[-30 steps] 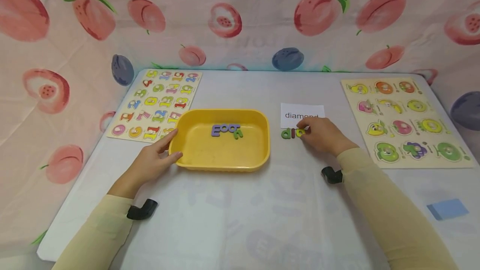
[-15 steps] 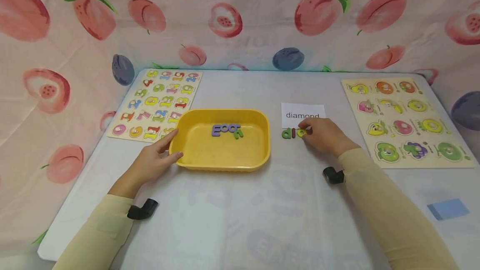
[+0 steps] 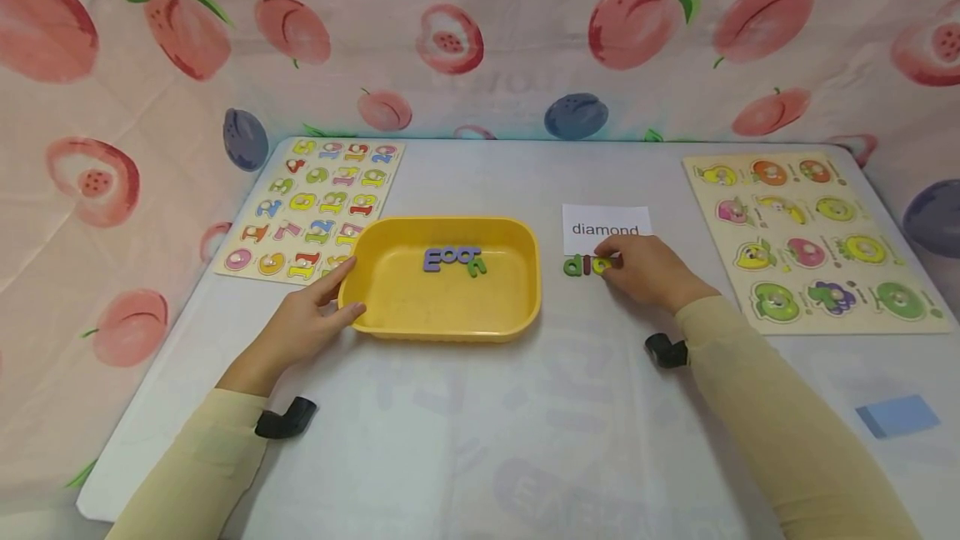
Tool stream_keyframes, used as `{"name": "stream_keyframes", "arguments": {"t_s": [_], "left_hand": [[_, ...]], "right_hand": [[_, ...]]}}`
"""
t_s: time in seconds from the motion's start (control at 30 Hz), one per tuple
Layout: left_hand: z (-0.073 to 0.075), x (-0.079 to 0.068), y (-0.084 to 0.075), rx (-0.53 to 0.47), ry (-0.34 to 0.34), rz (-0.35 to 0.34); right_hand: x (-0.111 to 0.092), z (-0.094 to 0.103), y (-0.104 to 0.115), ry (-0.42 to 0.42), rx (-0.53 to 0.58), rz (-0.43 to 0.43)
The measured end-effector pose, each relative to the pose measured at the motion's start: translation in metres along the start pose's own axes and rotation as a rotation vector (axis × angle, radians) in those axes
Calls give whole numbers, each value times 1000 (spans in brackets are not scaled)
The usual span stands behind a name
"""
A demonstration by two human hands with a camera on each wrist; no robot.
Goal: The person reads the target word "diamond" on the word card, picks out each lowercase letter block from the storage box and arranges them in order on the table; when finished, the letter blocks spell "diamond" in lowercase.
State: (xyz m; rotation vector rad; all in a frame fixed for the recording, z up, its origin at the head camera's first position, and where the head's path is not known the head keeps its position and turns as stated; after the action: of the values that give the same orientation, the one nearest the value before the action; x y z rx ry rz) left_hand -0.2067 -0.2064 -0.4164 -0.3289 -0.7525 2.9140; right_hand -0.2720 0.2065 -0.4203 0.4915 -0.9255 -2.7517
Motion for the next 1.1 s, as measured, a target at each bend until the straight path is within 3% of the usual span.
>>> {"name": "stream_keyframes", "arguments": {"t_s": [1.1], "left_hand": [[0, 0, 0, 3, 12, 15]], "right_hand": [[-2, 1, 1, -1, -37, -22]]}}
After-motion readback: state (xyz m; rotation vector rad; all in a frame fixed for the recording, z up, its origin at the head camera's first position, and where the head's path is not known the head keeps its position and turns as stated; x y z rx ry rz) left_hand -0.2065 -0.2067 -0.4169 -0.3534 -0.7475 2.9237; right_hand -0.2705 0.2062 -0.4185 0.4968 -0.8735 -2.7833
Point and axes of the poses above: each hand's wrist, its own x-axis towards the middle knuckle, its own z-axis out of the back of the hand, y = z × x, the point moved 10 cm from there along x, towards the middle knuckle, and after that the axes turned 13 degrees about x, right-handed, at the moved point
